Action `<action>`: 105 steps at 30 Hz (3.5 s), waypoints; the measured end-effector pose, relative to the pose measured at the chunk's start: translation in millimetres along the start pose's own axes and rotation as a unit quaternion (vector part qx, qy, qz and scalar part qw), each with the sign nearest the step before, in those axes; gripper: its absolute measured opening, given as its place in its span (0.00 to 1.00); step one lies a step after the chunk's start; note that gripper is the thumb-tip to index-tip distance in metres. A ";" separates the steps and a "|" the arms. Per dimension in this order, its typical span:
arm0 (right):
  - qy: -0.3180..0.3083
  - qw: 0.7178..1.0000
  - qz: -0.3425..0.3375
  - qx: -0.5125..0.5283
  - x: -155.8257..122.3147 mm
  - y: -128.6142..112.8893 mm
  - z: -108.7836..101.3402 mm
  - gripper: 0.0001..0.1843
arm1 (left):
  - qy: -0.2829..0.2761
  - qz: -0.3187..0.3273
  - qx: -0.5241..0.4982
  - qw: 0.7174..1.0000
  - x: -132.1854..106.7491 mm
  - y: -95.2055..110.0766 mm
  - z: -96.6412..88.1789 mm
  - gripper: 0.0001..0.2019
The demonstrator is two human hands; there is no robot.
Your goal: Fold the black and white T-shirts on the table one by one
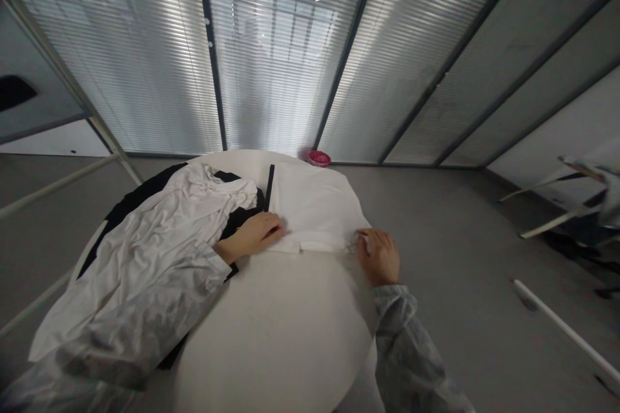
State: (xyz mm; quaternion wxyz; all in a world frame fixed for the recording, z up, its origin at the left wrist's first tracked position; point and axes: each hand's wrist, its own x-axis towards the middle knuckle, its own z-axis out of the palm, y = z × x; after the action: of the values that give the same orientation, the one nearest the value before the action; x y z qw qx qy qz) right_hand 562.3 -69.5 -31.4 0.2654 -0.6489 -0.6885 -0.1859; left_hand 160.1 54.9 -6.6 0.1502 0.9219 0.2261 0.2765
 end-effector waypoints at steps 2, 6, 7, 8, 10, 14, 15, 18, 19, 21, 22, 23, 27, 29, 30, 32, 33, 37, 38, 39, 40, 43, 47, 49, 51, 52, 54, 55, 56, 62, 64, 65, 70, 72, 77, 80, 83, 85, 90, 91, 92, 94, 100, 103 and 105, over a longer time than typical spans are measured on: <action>-0.008 1.000 -0.006 0.012 0.9 -2.7 -0.7 0.13 | 0.021 -0.036 -0.022 0.999 -0.9 -1.3 1.9 0.16; -0.015 1.000 -0.004 0.025 1.8 -5.9 -0.5 0.16 | 0.095 -0.135 -0.007 0.986 -3.8 -6.2 4.7 0.11; -0.019 1.000 -0.002 0.024 2.1 -6.0 0.1 0.17 | 0.111 -0.161 0.005 0.981 -4.5 -7.1 4.9 0.12; -0.024 0.999 -0.002 0.023 2.4 -5.8 0.9 0.18 | 0.118 -0.185 0.019 0.975 -5.0 -7.6 4.7 0.14; -0.029 0.999 -0.007 0.026 3.0 -4.5 2.8 0.19 | 0.108 -0.222 0.044 0.968 -5.3 -7.4 3.4 0.18; -0.023 0.999 -0.007 0.048 2.9 0.7 7.0 0.16 | 0.048 -0.247 0.060 0.966 -4.2 -6.1 -1.5 0.16; -0.022 0.998 -0.003 0.054 2.6 2.0 7.8 0.15 | 0.034 -0.247 0.057 0.967 -3.8 -6.4 -2.7 0.16; -0.023 0.997 0.003 0.069 1.8 4.5 9.4 0.15 | 0.011 -0.248 0.063 0.967 -3.3 -9.1 -5.0 0.16; -0.022 0.997 0.003 0.072 1.8 4.8 9.6 0.15 | 0.008 -0.248 0.068 0.966 -3.3 -10.3 -5.5 0.16; -0.018 0.997 0.002 0.071 1.9 4.7 9.4 0.14 | 0.001 -0.243 0.077 0.967 -3.3 -12.4 -6.4 0.16; -0.013 0.998 0.002 0.069 2.0 4.5 9.1 0.14 | -0.004 -0.240 0.077 0.968 -3.2 -13.3 -7.2 0.16; -0.006 0.998 0.002 0.066 2.1 4.3 8.7 0.14 | -0.010 -0.236 0.075 0.969 -3.0 -14.3 -8.3 0.16; 0.035 0.997 0.004 0.065 2.1 3.4 7.3 0.13 | -0.021 -0.237 0.033 0.971 1.0 -19.4 -18.8 0.16; 0.048 0.996 0.004 0.076 1.6 3.3 7.5 0.13 | -0.034 -0.240 -0.021 0.970 4.7 -23.0 -27.1 0.18; 0.048 0.995 0.005 0.082 1.2 3.3 7.9 0.13 | -0.047 -0.243 -0.050 0.968 6.5 -24.7 -31.3 0.19; 0.034 0.996 0.016 0.082 0.4 3.4 9.1 0.13 | -0.084 -0.254 -0.088 0.959 9.7 -26.9 -38.2 0.21; 0.024 0.997 0.024 0.074 0.0 3.5 9.7 0.14 | -0.105 -0.265 -0.090 0.954 10.7 -26.7 -40.4 0.21; -0.014 0.998 0.045 0.049 -0.5 2.7 11.1 0.17 | -0.134 -0.326 -0.012 0.936 11.1 -15.2 -40.1 0.19; -0.020 0.997 0.048 0.053 -0.5 2.0 11.2 0.17 | -0.125 -0.336 0.016 0.933 10.8 -10.1 -38.8 0.18; -0.024 0.997 0.051 0.061 -0.6 1.3 11.2 0.17 | -0.113 -0.343 0.044 0.932 10.6 -4.8 -37.4 0.16; -0.026 0.996 0.058 0.070 -0.7 0.7 11.2 0.17 | -0.101 -0.346 0.072 0.930 10.6 0.4 -36.1 0.15; -0.019 0.990 0.086 0.106 -0.6 1.6 11.8 0.18 | -0.072 -0.309 0.139 0.938 11.8 12.1 -32.5 0.12; 0.015 0.984 0.133 0.114 6.5 11.8 15.3 0.25 | -0.042 -0.125 0.154 0.979 12.4 14.4 -24.4 0.09; 0.023 0.982 0.162 0.096 14.0 17.5 19.1 0.29 | -0.038 -0.074 0.145 0.986 10.4 10.9 -19.2 0.13; 0.017 0.979 0.186 0.078 21.7 20.5 23.8 0.31 | -0.032 -0.078 0.138 0.987 7.6 5.6 -15.0 0.09; 0.014 0.979 0.194 0.068 24.8 20.6 26.1 0.32 | -0.026 -0.092 0.135 0.986 6.2 2.5 -13.5 0.08; 0.016 0.978 0.204 0.043 28.4 18.1 29.2 0.31 | -0.014 -0.127 0.123 0.984 4.2 -3.9 -11.8 0.09; 0.020 0.978 0.207 0.028 29.0 16.0 29.8 0.30 | -0.013 -0.143 0.115 0.983 3.6 -6.9 -11.5 0.11; 0.027 0.977 0.210 0.011 28.9 13.7 29.7 0.29 | -0.018 -0.154 0.109 0.982 3.4 -9.6 -11.2 0.13; 0.060 0.965 0.249 -0.062 24.3 5.7 25.8 0.21 | -0.079 -0.170 0.128 0.974 6.1 -13.8 -10.8 0.14; 0.069 0.954 0.282 -0.072 23.1 6.7 27.7 0.19 | -0.089 -0.174 0.142 0.970 6.6 -11.9 -11.4 0.14; 0.065 0.950 0.299 -0.069 22.6 7.6 29.1 0.18 | -0.091 -0.177 0.147 0.969 6.6 -11.0 -11.8 0.14; 0.046 0.952 0.302 -0.036 23.5 13.3 32.7 0.17 | -0.090 -0.176 0.138 0.970 5.0 -9.7 -12.5 0.15; 0.055 0.967 0.247 -0.021 26.1 14.9 31.8 0.21 | -0.089 -0.173 0.135 0.972 4.4 -10.4 -11.8 0.15; 0.045 0.978 0.201 0.032 36.2 18.6 33.0 0.28 | -0.088 -0.176 0.135 0.971 4.0 -12.5 -9.0 0.16; 0.051 0.978 0.197 0.049 41.8 21.8 36.6 0.31 | -0.087 -0.177 0.130 0.972 4.2 -13.2 -8.1 0.15; 0.044 0.978 0.195 0.054 44.5 24.9 39.2 0.33 | -0.088 -0.176 0.128 0.972 4.2 -13.3 -8.3 0.16; 0.032 0.975 0.210 0.065 44.5 26.5 39.8 0.33 | -0.088 -0.172 0.130 0.973 4.1 -13.2 -8.8 0.16; 0.024 0.947 0.301 0.106 42.0 31.8 40.0 0.32 | -0.094 -0.170 0.139 0.971 4.4 -12.3 -9.9 0.16; 0.025 0.939 0.325 0.110 41.6 33.6 40.4 0.31 | -0.097 -0.170 0.141 0.970 4.6 -12.0 -10.0 0.16; 0.022 0.929 0.350 0.116 41.3 35.6 41.0 0.30 | -0.098 -0.170 0.144 0.970 4.8 -11.6 -10.2 0.16; 0.007 0.913 0.388 0.129 41.1 39.8 42.7 0.26 | -0.099 -0.168 0.150 0.969 5.1 -10.8 -10.2 0.16; -0.008 0.904 0.412 0.116 43.3 46.2 48.4 0.19 | -0.102 -0.159 0.158 0.969 4.4 -10.5 -9.8 0.17; -0.008 0.908 0.408 0.096 43.4 42.5 49.7 0.17 | -0.104 -0.157 0.158 0.969 4.1 -11.3 -10.5 0.16; 0.000 0.915 0.397 0.074 41.5 37.4 49.8 0.17 | -0.105 -0.154 0.157 0.970 4.8 -10.5 -12.9 0.15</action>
State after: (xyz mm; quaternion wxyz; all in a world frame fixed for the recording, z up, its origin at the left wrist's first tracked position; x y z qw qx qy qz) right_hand 592.5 -3.3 -48.8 0.3648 -0.8471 -0.3862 -0.0136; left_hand 152.8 68.2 1.7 0.0675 0.9117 0.3892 0.1130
